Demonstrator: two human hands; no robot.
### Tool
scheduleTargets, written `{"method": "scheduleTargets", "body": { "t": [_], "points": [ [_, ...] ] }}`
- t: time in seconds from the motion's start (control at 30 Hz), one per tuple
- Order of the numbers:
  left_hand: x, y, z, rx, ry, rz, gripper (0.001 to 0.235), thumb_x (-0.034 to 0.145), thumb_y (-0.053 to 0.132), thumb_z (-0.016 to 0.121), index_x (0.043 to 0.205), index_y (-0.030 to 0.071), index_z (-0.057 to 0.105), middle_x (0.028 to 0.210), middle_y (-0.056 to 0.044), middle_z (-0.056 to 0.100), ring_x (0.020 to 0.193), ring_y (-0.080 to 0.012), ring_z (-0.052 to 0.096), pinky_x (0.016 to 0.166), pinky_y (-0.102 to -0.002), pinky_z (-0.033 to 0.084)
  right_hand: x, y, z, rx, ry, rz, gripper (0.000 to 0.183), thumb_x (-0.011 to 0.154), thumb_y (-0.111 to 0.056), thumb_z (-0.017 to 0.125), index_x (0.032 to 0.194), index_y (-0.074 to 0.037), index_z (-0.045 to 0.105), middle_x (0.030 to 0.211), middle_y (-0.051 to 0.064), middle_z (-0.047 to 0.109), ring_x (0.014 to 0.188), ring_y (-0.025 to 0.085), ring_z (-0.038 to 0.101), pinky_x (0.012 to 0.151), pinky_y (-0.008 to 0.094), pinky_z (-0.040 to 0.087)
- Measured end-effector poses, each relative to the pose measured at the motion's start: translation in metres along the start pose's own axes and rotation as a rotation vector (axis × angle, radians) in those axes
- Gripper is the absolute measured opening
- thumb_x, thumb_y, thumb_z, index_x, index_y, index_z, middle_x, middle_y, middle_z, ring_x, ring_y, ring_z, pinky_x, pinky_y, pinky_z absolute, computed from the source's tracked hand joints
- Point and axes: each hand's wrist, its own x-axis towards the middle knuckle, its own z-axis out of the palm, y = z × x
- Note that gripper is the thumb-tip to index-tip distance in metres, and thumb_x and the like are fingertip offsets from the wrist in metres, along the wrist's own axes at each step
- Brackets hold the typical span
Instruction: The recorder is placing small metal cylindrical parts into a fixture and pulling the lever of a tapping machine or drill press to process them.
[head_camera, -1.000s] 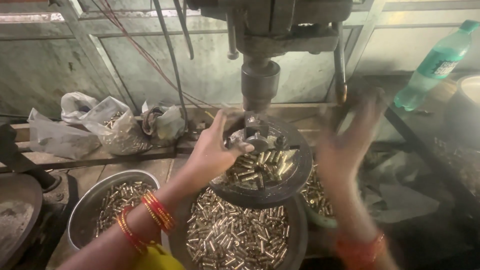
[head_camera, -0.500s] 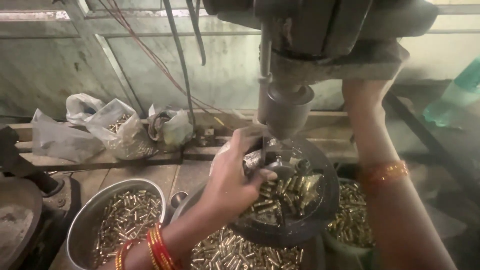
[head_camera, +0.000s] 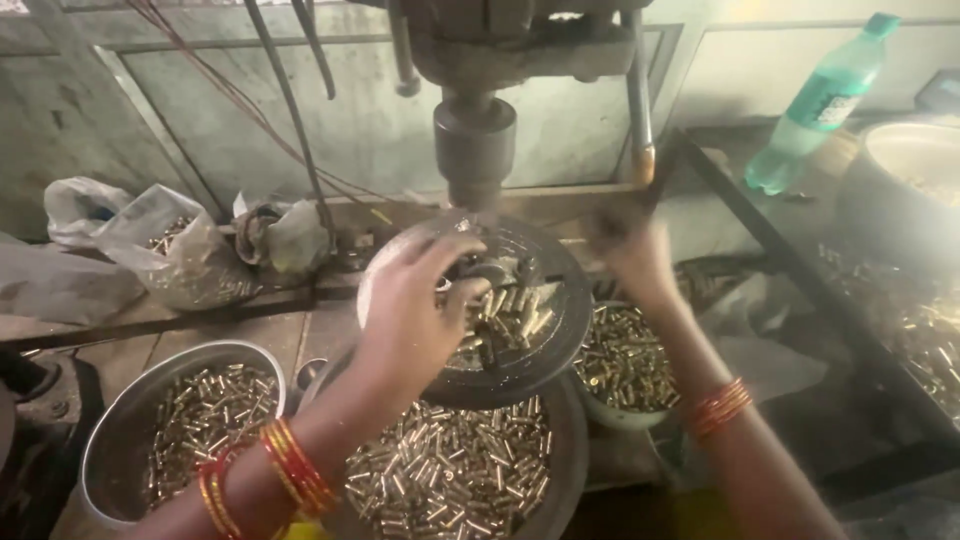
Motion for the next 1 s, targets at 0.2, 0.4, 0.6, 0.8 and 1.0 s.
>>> {"method": "scheduleTargets", "body": {
  "t": [0.2,0.4,0.6,0.8,1.0],
  "points": [
    [0.004,0.004,0.006,0.03,0.081,0.155,0.028,0.082,0.008,0.078,0.11,0.005,0.073,0.102,-0.018,0.073,0.09,-0.0357,0.071,0.081,-0.043,0.056,-0.016,0.231,0.02,-0.525,-0.202,0.024,0.016,0.093,-0.005,0.062,0.102,-0.001,0.075,0.101,0.016,0.074,0.083,0.027,0.07,0.075,0.038,0.059],
    [0.01,0.002,0.004,0.025,-0.019,0.035,0.023,0.083,0.008,0.077,0.106,0.007,0.076,0.102,-0.013,0.075,0.086,-0.026,0.074,0.076,-0.035,0.059,-0.037,0.244,0.026,-0.833,0.023,-0.253,0.031,0.075,-0.002,0.074,0.105,-0.007,0.074,0.11,0.018,0.069,0.104,0.037,0.061,0.091,0.048,0.05],
    [0.009,0.029,-0.032,-0.052,-0.34,-0.415,0.033,0.084,0.022,0.079,0.117,0.021,0.076,0.107,-0.002,0.081,0.083,-0.0164,0.075,0.071,-0.029,0.06,-0.042,0.226,0.021,-0.882,-0.085,-0.26,0.033,0.071,-0.008,0.079,0.102,-0.006,0.072,0.106,0.017,0.066,0.101,0.036,0.059,0.087,0.048,0.049],
    [0.006,-0.011,-0.04,-0.127,-0.293,-0.523,0.04,0.084,0.022,0.079,0.123,0.021,0.076,0.113,-0.005,0.082,0.093,-0.0149,0.073,0.084,-0.034,0.055,-0.033,0.238,0.022,-0.961,-0.164,-0.274,0.013,0.078,-0.013,0.075,0.09,-0.009,0.077,0.1,0.014,0.074,0.088,0.034,0.068,0.076,0.046,0.056],
    [0.003,-0.011,-0.04,-0.137,-0.324,-0.604,0.041,0.086,0.023,0.078,0.127,0.025,0.071,0.116,-0.006,0.078,0.084,-0.0137,0.063,0.075,-0.032,0.051,-0.044,0.204,0.035,-0.465,-0.185,0.159,0.023,0.094,-0.023,0.063,0.087,-0.004,0.076,0.079,0.017,0.074,0.06,0.027,0.068,0.06,0.042,0.057]
  ]
}}
